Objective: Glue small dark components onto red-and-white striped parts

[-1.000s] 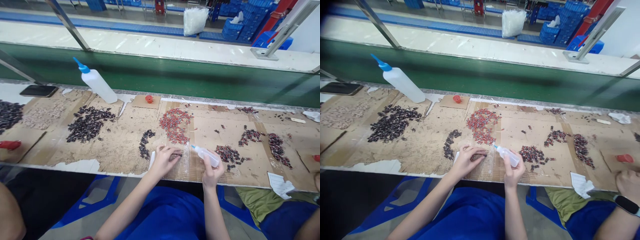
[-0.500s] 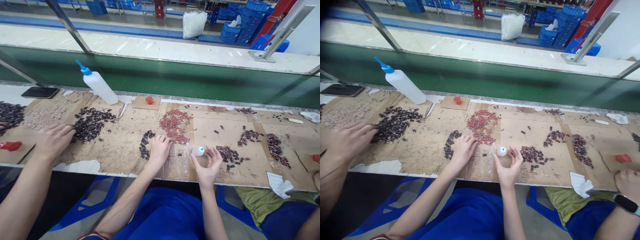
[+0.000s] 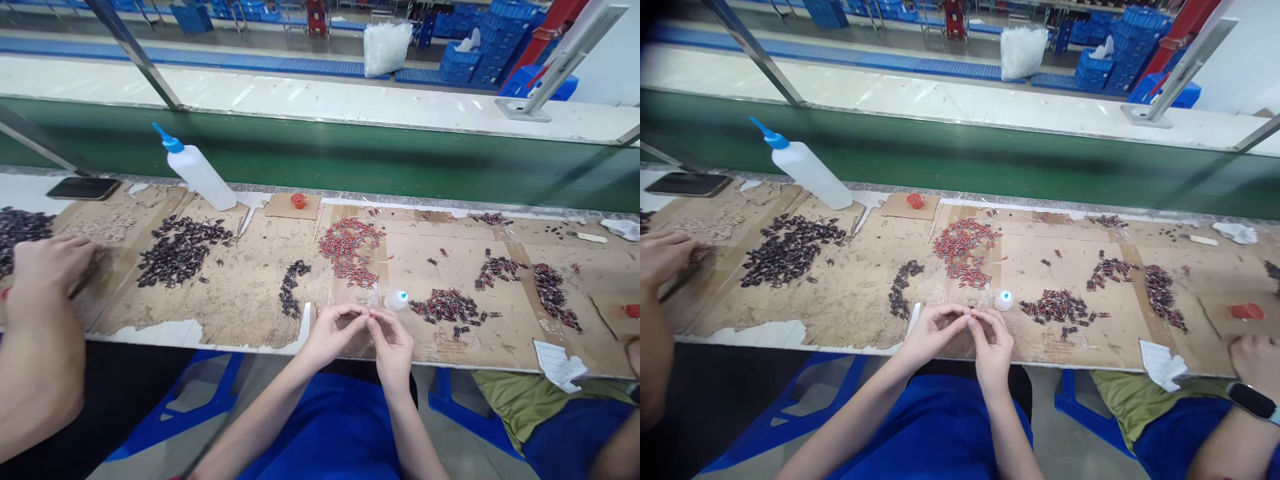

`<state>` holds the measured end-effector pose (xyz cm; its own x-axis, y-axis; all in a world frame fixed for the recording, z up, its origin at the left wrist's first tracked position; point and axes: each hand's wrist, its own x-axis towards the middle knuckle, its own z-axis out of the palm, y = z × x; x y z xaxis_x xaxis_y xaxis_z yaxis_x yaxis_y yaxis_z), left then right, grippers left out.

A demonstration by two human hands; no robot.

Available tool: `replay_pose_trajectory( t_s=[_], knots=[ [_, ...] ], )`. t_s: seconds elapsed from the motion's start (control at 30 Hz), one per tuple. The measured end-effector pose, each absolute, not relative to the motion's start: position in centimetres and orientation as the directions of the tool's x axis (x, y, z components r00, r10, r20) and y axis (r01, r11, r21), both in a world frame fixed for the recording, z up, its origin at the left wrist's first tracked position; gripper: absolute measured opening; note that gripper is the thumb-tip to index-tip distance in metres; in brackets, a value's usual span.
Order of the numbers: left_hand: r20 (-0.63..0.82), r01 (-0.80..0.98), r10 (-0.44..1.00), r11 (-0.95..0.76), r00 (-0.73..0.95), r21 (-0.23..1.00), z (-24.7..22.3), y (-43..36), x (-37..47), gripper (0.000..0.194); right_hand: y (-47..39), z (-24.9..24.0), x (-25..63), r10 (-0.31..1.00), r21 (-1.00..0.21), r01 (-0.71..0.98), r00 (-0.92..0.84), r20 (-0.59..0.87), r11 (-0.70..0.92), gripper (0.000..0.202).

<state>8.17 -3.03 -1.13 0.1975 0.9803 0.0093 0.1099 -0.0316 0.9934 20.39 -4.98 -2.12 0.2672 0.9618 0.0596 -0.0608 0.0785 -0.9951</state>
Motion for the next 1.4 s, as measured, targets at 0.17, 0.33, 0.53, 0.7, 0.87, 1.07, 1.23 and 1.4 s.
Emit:
replay_pose_trajectory(
  t_s=[0.17,0.33,0.53,0.7,0.87,1.07,1.23,1.4],
  knots=[
    [0.135,0.468,0.981,-0.184,0.138,0.865,-1.9,-2.5,7.4,0.016,-5.3,-2.7,21.4,0.947,-0.990,-0.140,0.314,-0.069,-0.026,0.016],
    [0.186,0.751,0.973,-0.223,0.135,0.622,-3.0,-2.1,7.3,0.016,-5.5,-3.3,21.9,0.961,-0.996,0.005,0.265,-0.081,-0.086,0.025],
    [0.180,0.704,0.965,-0.264,0.193,0.660,-3.6,-1.8,7.6,0.017,-5.3,-3.8,21.5,0.941,-0.986,0.019,0.302,-0.153,-0.167,0.034],
    [0.205,0.585,0.957,-0.289,0.206,0.758,-3.4,-1.9,7.4,0.015,-5.1,-3.5,21.1,0.940,-0.984,-0.033,0.292,-0.176,-0.174,0.030],
    [0.242,0.532,0.936,-0.345,0.255,0.773,-2.9,-2.3,7.2,0.019,-5.1,-3.3,21.1,0.943,-0.979,-0.095,0.269,-0.198,-0.178,0.029],
    [0.247,0.449,0.934,-0.342,0.256,0.825,-2.4,-2.4,7.1,0.020,-5.3,-3.4,21.0,0.949,-0.981,-0.085,0.252,-0.189,-0.173,0.030],
    [0.211,0.289,0.949,-0.276,0.235,0.917,-2.1,-2.3,7.0,0.015,-5.8,-3.7,20.6,0.947,-0.994,0.010,0.304,-0.100,-0.108,0.030],
    [0.106,0.202,0.979,-0.141,0.174,0.969,-1.8,-2.5,7.1,0.012,-5.9,-4.0,20.6,0.956,-0.991,0.134,0.292,0.027,-0.013,0.025]
  ],
)
